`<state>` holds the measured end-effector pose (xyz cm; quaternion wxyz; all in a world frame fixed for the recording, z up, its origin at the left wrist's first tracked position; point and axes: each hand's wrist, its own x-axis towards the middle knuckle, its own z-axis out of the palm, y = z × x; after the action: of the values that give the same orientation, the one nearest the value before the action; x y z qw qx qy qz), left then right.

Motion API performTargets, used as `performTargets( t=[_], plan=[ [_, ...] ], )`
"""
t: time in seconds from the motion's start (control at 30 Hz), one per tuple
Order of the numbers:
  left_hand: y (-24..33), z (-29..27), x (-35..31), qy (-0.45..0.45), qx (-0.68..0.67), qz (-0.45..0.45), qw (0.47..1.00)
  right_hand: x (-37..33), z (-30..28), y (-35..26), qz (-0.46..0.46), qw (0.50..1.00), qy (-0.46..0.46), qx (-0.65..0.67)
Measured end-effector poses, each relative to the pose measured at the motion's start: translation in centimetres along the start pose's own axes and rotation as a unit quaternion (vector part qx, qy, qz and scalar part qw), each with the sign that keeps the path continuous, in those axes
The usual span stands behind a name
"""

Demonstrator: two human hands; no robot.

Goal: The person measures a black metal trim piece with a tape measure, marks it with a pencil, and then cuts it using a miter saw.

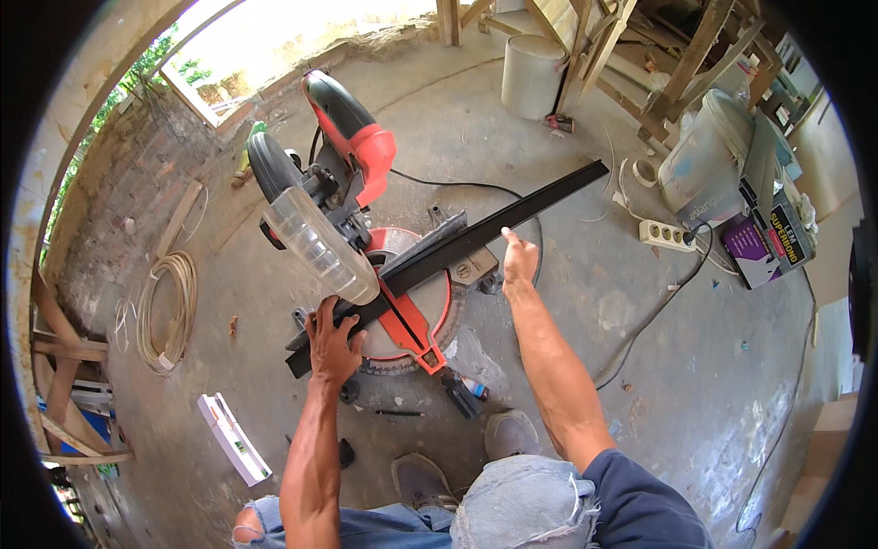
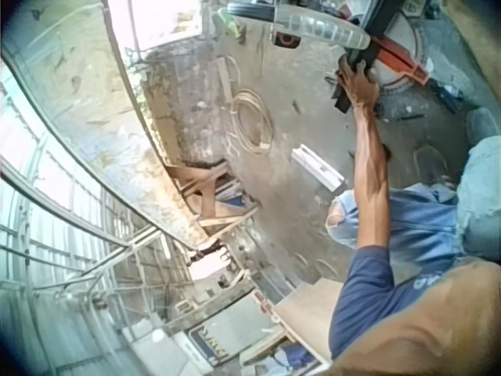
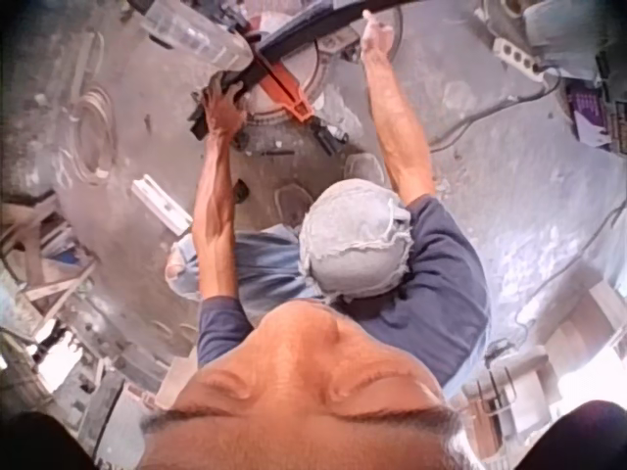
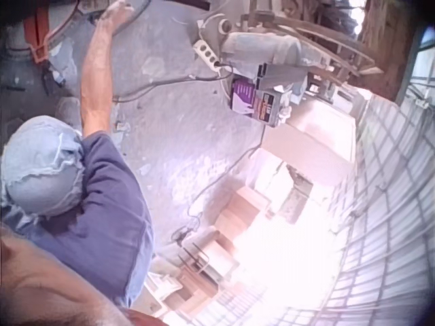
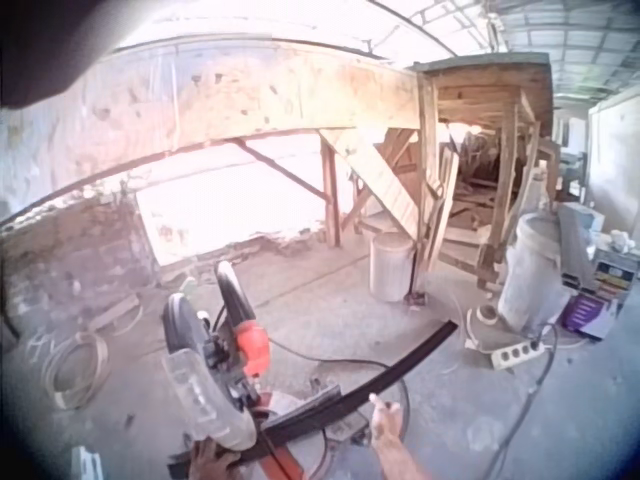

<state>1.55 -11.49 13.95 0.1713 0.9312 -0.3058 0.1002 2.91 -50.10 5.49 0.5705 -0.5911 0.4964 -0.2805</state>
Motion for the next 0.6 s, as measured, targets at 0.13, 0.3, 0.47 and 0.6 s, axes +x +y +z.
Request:
performTargets(
  t=[0.13, 0.3, 0.47, 0.6],
  plan=[
    [0.5, -3.5, 1.2, -0.075, 0.015, 0.063, 0.995, 1.6, 1.6, 0.8, 0.094, 0.983, -0.120, 0.101],
    [-2.0, -10.4, 2.3, -0.193, 0.139, 0.184, 0.954, 0.5, 1.0, -1.2, 0.081, 0.963, -0.195, 0.166],
    [1.8, -18.3, 1.4, -0.464, 0.165, 0.018, 0.870, -1.9, -3.0, -3.3, 0.091, 0.953, -0.228, 0.178],
    [7.5, -23.9, -0.2, -0.421, 0.026, 0.026, 0.906, -5.0, -6.4, -6.3, 0.069, 0.945, -0.247, 0.203]
  ],
)
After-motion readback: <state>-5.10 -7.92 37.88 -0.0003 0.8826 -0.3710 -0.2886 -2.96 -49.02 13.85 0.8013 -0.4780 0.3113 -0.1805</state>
